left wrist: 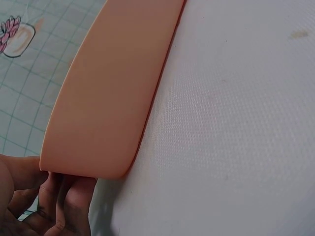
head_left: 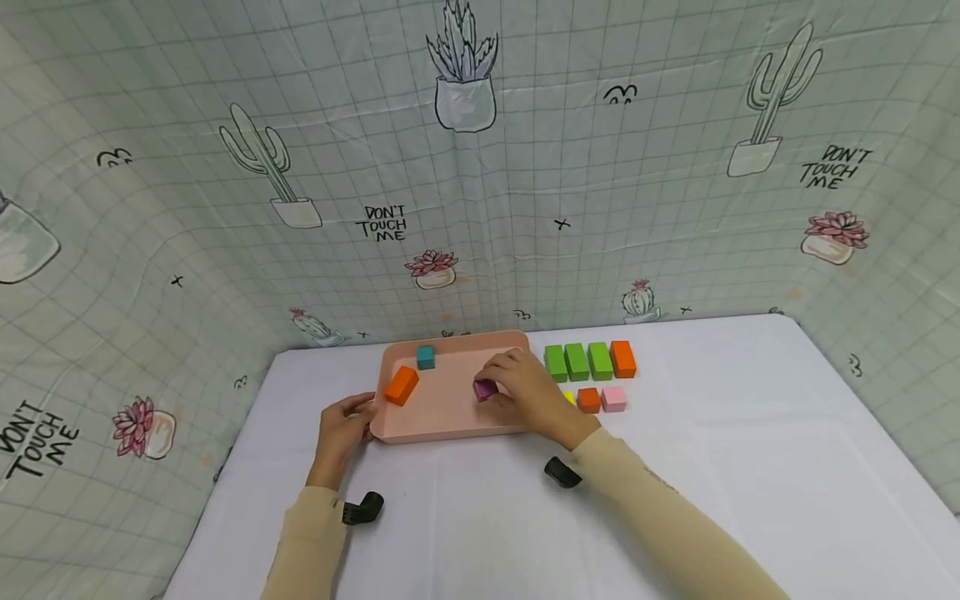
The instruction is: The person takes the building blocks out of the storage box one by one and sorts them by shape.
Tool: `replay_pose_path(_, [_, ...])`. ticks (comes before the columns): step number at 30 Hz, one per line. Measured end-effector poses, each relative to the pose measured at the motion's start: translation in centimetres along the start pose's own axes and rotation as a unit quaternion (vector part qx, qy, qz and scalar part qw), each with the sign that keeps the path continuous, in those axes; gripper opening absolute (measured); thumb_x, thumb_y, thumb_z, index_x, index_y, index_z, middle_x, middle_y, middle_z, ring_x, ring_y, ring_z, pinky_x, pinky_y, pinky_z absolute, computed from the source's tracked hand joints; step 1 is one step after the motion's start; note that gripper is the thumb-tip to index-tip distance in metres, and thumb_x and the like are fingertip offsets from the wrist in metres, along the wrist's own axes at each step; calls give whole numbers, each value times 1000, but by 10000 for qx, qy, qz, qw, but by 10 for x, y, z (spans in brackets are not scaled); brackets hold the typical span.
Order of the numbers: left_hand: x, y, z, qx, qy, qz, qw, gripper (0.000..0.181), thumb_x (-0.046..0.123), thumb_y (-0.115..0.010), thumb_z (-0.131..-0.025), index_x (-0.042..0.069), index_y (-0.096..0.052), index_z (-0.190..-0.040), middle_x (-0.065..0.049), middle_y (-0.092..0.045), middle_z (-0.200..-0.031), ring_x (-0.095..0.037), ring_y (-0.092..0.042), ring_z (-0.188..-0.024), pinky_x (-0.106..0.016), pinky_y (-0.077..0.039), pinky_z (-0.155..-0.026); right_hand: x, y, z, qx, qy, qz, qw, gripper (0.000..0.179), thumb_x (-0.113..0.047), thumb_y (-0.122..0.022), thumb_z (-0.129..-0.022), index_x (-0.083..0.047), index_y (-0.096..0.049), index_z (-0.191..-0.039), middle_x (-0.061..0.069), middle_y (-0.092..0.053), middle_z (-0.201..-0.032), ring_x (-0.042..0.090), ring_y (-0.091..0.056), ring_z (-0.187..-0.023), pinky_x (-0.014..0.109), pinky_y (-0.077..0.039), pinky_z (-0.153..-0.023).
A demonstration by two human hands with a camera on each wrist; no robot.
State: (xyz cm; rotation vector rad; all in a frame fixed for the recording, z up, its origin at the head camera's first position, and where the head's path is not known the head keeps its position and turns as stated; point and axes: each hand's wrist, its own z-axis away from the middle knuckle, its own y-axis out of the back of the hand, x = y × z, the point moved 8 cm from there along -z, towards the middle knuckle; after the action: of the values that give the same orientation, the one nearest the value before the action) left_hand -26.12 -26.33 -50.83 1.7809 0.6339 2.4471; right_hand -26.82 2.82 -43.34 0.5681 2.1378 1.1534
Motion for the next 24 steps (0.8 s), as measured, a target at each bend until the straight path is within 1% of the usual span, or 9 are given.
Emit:
replay_pose_path(4, [-1,1,1,-15,5,5,10000,36,3,-62,-105,-6,-63,-139,-23,-62,-124,-13,-56,-71,-18,-52,-60,11,14,14,140,-116,-78,9998,32,-2,-85,-87,-11,-76,-116,1,-72,-117,25,-61,-113,44,-53,-101])
replay_pose_path(7, [-1,2,1,-27,23,-7,10000,36,4,-62,-105,-6,-63,-139,-23,-62,-123,-13,-57,-72,-19,-52,-61,18,25,24,267,-124,-113,9995,33,0,-87,-85,-9,-76,-115,2,-72,-116,27,-62,-111,44,-54,-99])
replay_pose_path(13, [-1,3,-1,-7,-19,-19,10000,36,4,-62,-105,-7,-63,-139,-22,-61,-120,-12,-57,-70,-18,-53,-60,38,43,47,503,-269,-126,9983,36,0,-89,-82,-7,-77,-115,6,-74,-115,30,-62,-110,48,-53,-99])
replay_pose_path(17, [-1,3,-2,-20,-47,0,10000,36,4,-62,-105,-7,-63,-138,-21,-61,-118,-11,-56,-70,-17,-52,-60,52,56,65,626,-474,-135,9968,36,1,-89,-82,-7,-77,-115,7,-74,-115,30,-62,-111,51,-52,-101])
replay_pose_path(18, [-1,2,-2,-24,-45,4,10000,36,4,-62,-104,-7,-63,-138,-21,-61,-118,-11,-56,-70,-18,-52,-60,56,59,70,667,-529,-112,9963,37,2,-89,-81,-6,-77,-115,8,-74,-115,30,-62,-110,52,-52,-99])
replay_pose_path(21, [-1,1,-1,-44,-16,5,10000,36,4,-62,-104,-7,-63,-138,-21,-61,-119,-12,-56,-70,-18,-52,-60,66,69,86,758,-694,-112,9946,38,3,-89,-80,-5,-77,-116,9,-73,-116,32,-62,-112,54,-49,-100])
replay_pose_path(24, [-1,0,0,-52,15,16,10000,36,5,-62,-105,-7,-63,-139,-20,-61,-117,-12,-56,-70,-18,-52,-60,77,78,101,863,-816,-33,9929,40,4,-90,-78,-3,-77,-115,12,-73,-115,34,-62,-109,55,-48,-96])
